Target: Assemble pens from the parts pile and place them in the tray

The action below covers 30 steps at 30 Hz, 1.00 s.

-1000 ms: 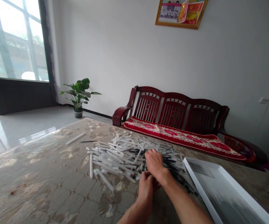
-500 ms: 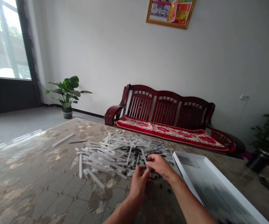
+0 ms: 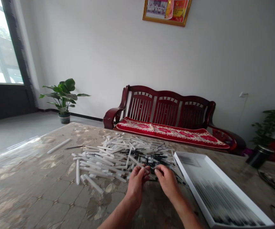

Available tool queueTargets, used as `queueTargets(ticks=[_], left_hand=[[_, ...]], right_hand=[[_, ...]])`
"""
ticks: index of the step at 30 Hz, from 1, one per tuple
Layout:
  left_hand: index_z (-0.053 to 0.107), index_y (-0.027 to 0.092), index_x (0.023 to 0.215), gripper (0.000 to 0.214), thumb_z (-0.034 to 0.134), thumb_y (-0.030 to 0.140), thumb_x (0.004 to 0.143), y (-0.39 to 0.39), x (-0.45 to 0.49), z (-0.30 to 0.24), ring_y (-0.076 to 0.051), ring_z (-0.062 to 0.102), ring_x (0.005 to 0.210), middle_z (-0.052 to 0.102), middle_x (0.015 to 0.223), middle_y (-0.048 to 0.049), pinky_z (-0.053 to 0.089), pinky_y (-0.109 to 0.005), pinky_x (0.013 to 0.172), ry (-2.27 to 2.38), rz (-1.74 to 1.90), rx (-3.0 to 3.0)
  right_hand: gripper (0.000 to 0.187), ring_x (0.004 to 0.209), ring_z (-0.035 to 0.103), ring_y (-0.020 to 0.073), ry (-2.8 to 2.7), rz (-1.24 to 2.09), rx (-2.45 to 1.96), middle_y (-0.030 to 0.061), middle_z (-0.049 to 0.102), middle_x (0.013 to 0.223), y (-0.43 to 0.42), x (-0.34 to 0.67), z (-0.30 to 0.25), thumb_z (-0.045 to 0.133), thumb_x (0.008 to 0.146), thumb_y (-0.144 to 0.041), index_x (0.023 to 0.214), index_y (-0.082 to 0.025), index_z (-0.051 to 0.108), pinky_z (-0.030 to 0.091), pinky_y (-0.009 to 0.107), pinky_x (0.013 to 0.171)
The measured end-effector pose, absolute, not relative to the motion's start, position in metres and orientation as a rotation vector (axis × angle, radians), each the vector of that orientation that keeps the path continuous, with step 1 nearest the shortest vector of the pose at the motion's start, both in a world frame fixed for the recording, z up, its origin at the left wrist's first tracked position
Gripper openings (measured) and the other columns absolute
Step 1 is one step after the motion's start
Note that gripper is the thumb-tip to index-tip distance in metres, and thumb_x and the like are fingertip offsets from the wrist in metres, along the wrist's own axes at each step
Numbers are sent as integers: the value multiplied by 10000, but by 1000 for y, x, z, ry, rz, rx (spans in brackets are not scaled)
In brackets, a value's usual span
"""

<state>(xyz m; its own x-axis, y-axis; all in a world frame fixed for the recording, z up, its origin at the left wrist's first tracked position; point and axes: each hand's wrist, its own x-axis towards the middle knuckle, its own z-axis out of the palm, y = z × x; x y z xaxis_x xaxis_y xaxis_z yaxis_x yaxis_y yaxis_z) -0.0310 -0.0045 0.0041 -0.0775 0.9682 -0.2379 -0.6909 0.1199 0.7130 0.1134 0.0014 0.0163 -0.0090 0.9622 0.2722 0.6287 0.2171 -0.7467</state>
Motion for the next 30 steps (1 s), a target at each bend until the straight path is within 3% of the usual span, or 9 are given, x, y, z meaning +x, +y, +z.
queueTargets(ticks=[3, 9, 16, 19, 22, 30], left_hand=[[611, 156, 831, 323, 792, 342, 638, -3, -37, 6, -128, 662, 677, 741, 870, -79, 483, -211, 579, 955, 1573, 411], [580, 156, 817, 205, 728, 276, 740, -3, -40, 4, -128, 673, 666, 726, 869, -80, 516, -225, 584, 1042, 1625, 361], [562, 157, 776, 119, 677, 140, 805, -3, -36, 7, -148, 710, 675, 736, 898, -106, 564, -264, 634, 1051, 1557, 300], [558, 158, 814, 88, 633, 118, 838, -1, -39, 10, -155, 721, 691, 739, 871, -101, 578, -281, 663, 1030, 1574, 279], [552, 164, 846, 62, 591, 121, 868, 2, -43, 10, -150, 727, 713, 739, 871, -91, 584, -280, 686, 1008, 1611, 254], [537, 177, 848, 66, 543, 152, 909, 5, -49, 12, -138, 731, 747, 741, 943, -85, 587, -273, 730, 912, 1644, 214]], right_hand=[[206, 886, 659, 191, -1861, 256, -1587, 41, 697, 957, -2, 112, 15, 508, 861, -222, 912, -239, 707, 453, 263, 758], [179, 924, 651, 179, -2085, -24, -1742, 33, 678, 980, -5, 98, 23, 549, 907, -265, 998, -275, 703, 436, 243, 726], [176, 943, 625, 223, -2187, -135, -1890, 63, 671, 1000, -3, 90, 14, 640, 853, -294, 1022, -248, 664, 425, 277, 693], [91, 911, 615, 241, -2141, -242, -1843, 70, 681, 947, 0, 92, 9, 608, 872, -218, 947, -241, 654, 427, 314, 731], [122, 855, 602, 242, -2038, -335, -1722, 57, 682, 874, 0, 99, 5, 552, 899, -149, 882, -242, 630, 415, 333, 745], [170, 825, 590, 203, -1906, -274, -1510, 22, 665, 836, -9, 118, -1, 484, 951, -167, 857, -251, 598, 399, 299, 733]])
